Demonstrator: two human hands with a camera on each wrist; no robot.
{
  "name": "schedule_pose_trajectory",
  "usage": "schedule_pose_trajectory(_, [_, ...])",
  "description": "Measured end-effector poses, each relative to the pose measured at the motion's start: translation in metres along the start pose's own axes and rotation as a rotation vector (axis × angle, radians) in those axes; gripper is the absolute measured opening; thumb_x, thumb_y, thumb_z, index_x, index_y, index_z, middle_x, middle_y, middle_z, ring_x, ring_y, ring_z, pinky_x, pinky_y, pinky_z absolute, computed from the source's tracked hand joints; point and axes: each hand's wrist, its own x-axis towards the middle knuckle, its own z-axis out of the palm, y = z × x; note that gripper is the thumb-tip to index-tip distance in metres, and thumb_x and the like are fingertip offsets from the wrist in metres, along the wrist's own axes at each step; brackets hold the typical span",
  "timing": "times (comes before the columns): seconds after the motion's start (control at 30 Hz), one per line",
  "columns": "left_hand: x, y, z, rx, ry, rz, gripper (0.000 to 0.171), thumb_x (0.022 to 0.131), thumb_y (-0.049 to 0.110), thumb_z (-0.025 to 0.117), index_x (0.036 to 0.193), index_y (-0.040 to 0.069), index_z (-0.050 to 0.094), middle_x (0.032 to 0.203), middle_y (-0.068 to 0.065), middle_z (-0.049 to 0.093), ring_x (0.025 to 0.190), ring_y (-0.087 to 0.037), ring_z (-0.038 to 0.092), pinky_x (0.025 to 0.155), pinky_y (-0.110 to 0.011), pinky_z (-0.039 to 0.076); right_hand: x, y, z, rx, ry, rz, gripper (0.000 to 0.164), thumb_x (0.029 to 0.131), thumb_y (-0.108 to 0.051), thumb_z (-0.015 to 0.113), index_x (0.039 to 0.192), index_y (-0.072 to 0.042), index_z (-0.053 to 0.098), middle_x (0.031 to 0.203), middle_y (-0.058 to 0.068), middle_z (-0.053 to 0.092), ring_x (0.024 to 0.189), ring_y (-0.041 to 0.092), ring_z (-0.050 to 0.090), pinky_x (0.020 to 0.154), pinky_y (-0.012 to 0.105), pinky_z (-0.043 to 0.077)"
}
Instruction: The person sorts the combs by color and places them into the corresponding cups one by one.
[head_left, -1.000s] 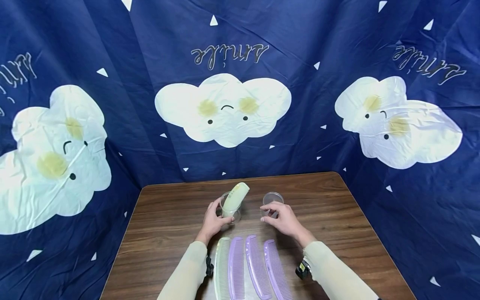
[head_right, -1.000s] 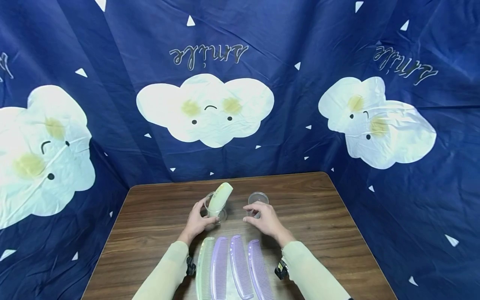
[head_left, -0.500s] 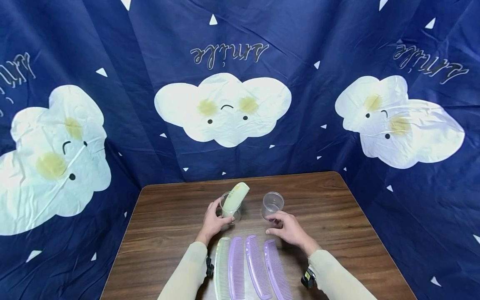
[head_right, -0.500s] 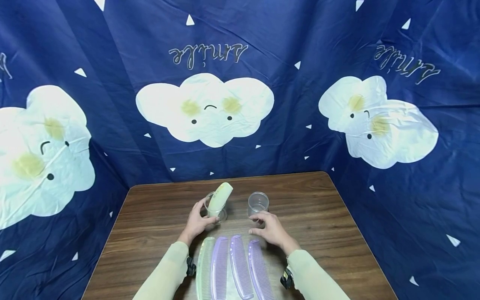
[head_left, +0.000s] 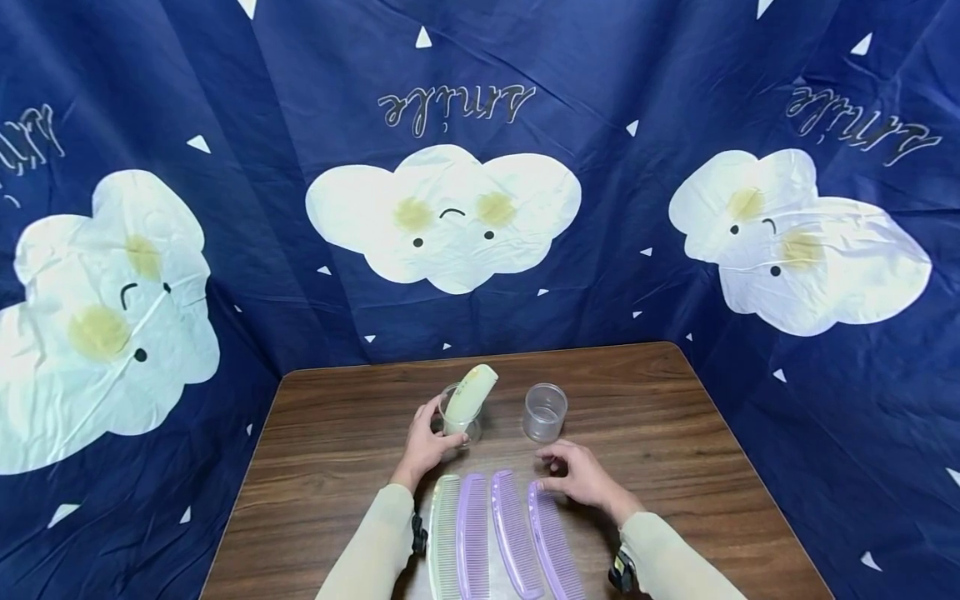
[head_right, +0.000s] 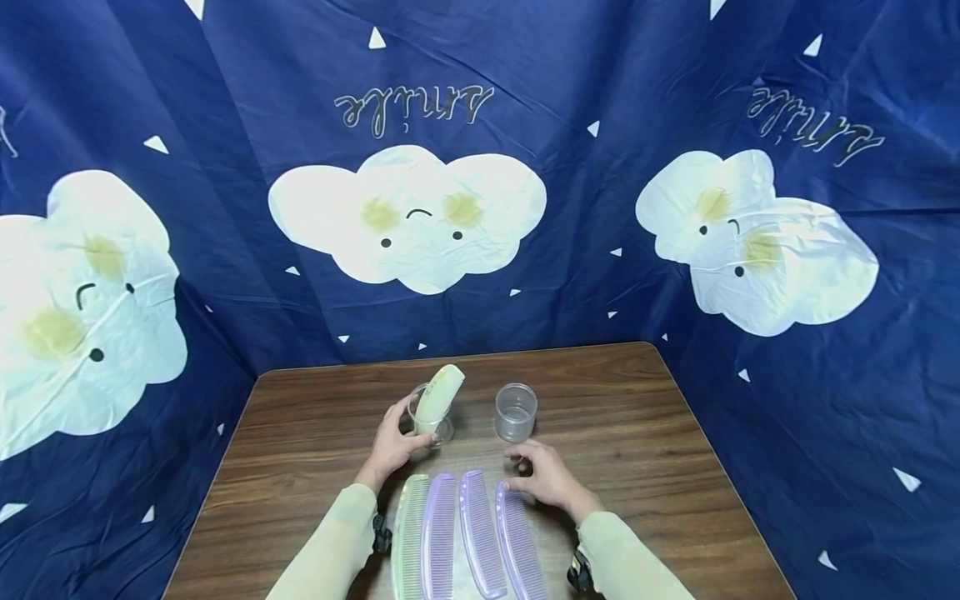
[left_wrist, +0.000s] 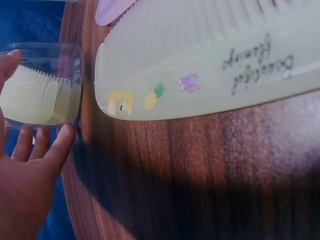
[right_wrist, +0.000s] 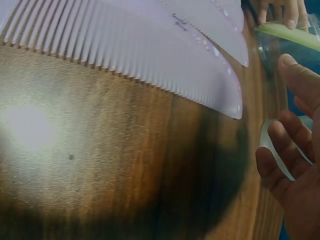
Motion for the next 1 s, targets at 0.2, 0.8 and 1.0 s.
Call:
schedule_pose_trajectory(0.2, [0.0, 0.001, -0.002, 0.0, 0.001, -0.012, 0.093, 0.069, 0.008, 0.095, 0.15, 0.013, 0.048, 0.136, -0.016, 0.051, 0.129, -0.035, 0.054, 0.098, -0.045, 0.059, -0.004, 0.004, 0.004, -0.027, -0.042, 0.013, 0.052, 0.077, -0.02, 0.09, 0.121, -0.001, 0.071, 0.109, 0.011, 0.072, 0.09, 0.026, 0.067, 0.081, 0.03, 0.058])
schedule_pose_trajectory(0.8, [-0.003, -0.003, -0.002, 0.007, 0.008, 0.02, 0.092, 0.07, 0.01, 0.095, 0.15, 0.008, 0.048, 0.135, -0.019, 0.052, 0.125, -0.037, 0.056, 0.097, -0.047, 0.06, -0.01, 0.011, 0.014, -0.095, -0.13, 0.017, 0.061, 0.073, -0.027, 0.092, 0.124, -0.004, 0.07, 0.11, 0.008, 0.067, 0.097, 0.025, 0.063, 0.085, 0.029, 0.053])
schedule_pose_trajectory(1.0, [0.0, -0.003, -0.001, 0.006, 0.013, 0.016, 0.093, 0.069, 0.01, 0.095, 0.15, 0.01, 0.049, 0.136, -0.018, 0.052, 0.126, -0.036, 0.056, 0.097, -0.045, 0.06, -0.009, 0.012, 0.016, -0.131, -0.125, 0.004, 0.062, 0.07, -0.029, 0.093, 0.123, -0.005, 0.071, 0.105, 0.006, 0.065, 0.095, 0.022, 0.061, 0.084, 0.029, 0.053])
